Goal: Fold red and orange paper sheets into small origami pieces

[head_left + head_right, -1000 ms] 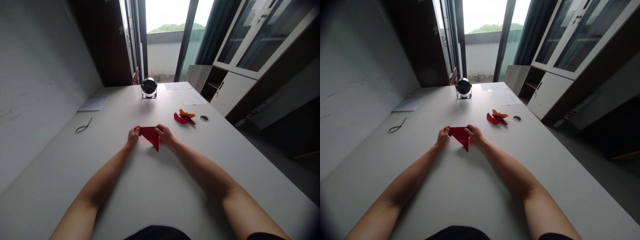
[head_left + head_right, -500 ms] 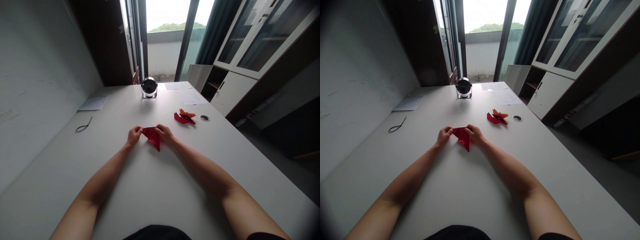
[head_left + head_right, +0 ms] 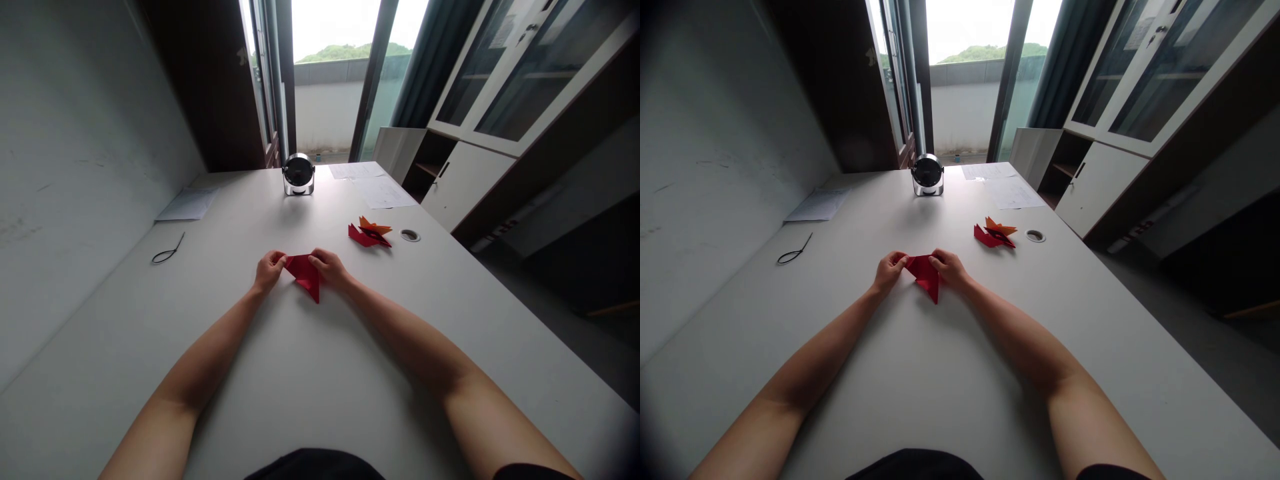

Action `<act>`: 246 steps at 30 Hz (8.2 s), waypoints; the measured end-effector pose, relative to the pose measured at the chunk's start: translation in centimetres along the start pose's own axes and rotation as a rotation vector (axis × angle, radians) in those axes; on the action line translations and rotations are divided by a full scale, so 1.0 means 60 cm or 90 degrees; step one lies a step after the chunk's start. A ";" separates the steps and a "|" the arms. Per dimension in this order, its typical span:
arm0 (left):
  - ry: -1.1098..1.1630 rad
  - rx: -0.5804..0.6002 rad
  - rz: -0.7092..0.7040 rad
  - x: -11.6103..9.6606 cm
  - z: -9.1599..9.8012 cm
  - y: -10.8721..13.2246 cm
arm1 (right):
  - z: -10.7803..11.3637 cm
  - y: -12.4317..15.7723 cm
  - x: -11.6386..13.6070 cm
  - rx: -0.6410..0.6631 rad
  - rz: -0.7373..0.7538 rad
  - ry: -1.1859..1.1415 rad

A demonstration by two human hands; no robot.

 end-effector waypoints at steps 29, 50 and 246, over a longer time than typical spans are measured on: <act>-0.117 0.069 -0.034 -0.013 -0.020 0.006 | -0.015 0.000 0.006 0.062 0.041 0.137; -0.172 0.090 -0.053 -0.026 -0.023 0.008 | -0.020 0.003 0.012 0.087 0.040 0.168; -0.257 0.139 -0.084 -0.046 -0.034 0.014 | -0.024 0.000 0.011 0.088 0.067 0.207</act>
Point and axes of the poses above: each hand's wrist, its own y-axis away from the middle knuckle, its own z-axis out of the back of the hand, x = y × z, the point moved 10 cm from there along -y, towards the middle knuckle, and after that the axes turned 8 degrees about -y, right-handed, at the moved point
